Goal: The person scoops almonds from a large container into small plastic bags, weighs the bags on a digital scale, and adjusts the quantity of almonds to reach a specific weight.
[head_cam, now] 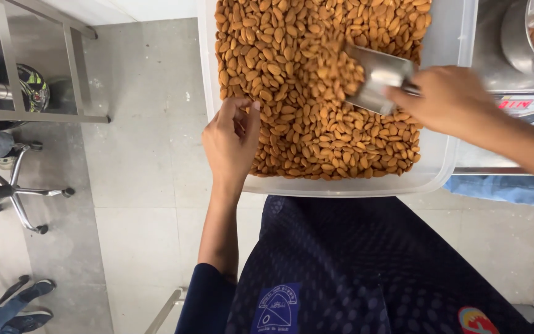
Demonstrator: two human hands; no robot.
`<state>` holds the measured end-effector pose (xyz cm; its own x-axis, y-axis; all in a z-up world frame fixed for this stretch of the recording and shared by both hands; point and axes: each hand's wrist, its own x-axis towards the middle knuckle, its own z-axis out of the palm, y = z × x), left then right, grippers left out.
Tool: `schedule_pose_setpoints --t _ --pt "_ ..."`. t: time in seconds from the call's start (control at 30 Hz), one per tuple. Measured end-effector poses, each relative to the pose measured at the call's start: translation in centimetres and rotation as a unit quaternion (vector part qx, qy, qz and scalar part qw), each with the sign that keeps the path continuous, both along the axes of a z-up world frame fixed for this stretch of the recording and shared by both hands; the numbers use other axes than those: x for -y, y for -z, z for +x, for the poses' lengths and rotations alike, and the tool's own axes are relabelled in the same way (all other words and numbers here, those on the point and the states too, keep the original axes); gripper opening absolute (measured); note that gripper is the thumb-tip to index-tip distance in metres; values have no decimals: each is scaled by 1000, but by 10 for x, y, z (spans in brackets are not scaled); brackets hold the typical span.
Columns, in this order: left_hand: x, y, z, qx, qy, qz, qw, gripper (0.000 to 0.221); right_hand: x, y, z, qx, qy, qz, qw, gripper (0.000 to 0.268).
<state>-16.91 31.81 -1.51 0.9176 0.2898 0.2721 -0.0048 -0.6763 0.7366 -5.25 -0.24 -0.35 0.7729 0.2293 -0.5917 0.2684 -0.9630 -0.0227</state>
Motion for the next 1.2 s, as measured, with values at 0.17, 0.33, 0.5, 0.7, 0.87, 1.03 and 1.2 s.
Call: schedule_pose_setpoints --t 0.17,0.33,0.5,0.7,0.87,1.03,1.2 --pt "0 -2 0 1 -4 0 1000 15 -23 45 8 65 -24 120 990 72" --pt "0 0 0 6 -8 5 1000 14 -13 38 -4 60 51 227 971 55" --pt "1 0 0 -4 -16 6 1000 14 -10 10 -23 -2 187 274 944 50" --pt "3 -4 0 -1 -25 -3 1000 14 4 11 -37 -48 302 457 835 44" --pt "4 -6 0 -9 -28 -34 999 14 14 2 -45 -77 319 526 785 50" --pt "9 -12 4 -21 -18 -55 998 13 30 -10 -51 -37 271 503 820 50" --pt "24 -28 21 -19 7 -36 999 13 49 -5 -59 -32 265 497 826 53"
